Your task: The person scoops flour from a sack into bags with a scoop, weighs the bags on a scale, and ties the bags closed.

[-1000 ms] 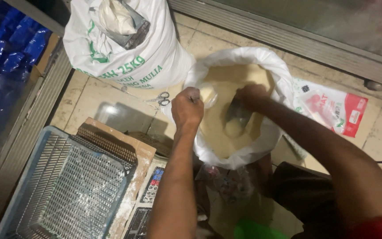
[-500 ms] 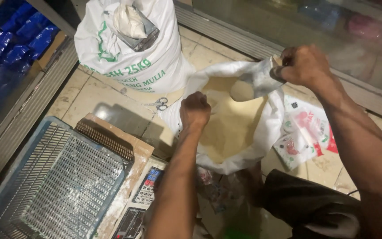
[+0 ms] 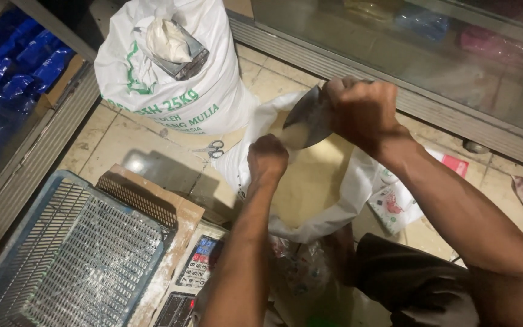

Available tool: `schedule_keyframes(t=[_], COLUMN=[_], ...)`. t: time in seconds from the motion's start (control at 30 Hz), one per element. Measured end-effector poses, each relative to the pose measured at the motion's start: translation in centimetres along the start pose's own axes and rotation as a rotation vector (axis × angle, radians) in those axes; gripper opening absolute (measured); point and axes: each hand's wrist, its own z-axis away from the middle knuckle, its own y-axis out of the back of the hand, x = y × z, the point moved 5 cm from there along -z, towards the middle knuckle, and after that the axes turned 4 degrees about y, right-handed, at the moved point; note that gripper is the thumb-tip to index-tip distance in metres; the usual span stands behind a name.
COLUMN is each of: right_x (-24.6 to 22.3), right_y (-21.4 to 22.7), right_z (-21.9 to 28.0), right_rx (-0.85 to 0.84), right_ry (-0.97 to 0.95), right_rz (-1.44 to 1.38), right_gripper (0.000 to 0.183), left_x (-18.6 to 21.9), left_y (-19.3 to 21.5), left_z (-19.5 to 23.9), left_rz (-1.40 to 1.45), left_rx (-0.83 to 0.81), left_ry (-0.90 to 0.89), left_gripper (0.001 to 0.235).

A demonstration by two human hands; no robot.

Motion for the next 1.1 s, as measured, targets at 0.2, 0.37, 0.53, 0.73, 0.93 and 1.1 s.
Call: schedule_keyframes(t=[0.2, 0.37, 0.53, 0.73, 0.93, 1.1], right_x=[4.1, 2.7, -2.1, -9.3, -9.2, -7.0], right_y=[2.4, -3.4, -9.1, -10.4, -11.4, -8.5], right_z=[-1.1, 0.5, 4.0, 4.9, 4.6, 3.9], right_rx=[-0.211, -0.49, -0.523, -0.678, -0.67, -0.769], right_ry=[-0.071, -0.123, -0.207, -0.071, -0.172, -0.282], right_rz=[-0.192, -0.143, -0.538, -0.882, -1.012, -1.003], right_gripper=[0.014, 0.019, 0.046, 0.046, 0.025, 0.027], left_x=[0.3, 0.1, 1.2, 1.1, 1.2, 1.0], left_y=[0.5, 0.8, 1.7, -0.7, 0.8, 0.3], left_z=[0.7, 1.6, 3.5, 2.8, 3.8, 3.4], left_rz=[0.054, 0.075, 0.056, 0.072, 0.019, 0.05], left_rx=[-0.023, -0.016, -0.018, -0.023, -0.027, -0.042], left_ry=[-0.053, -0.022, -0.033, -0.114, -0.139, -0.095], left_gripper=[0.03, 0.029, 0.028, 0.026, 0.03, 0.03])
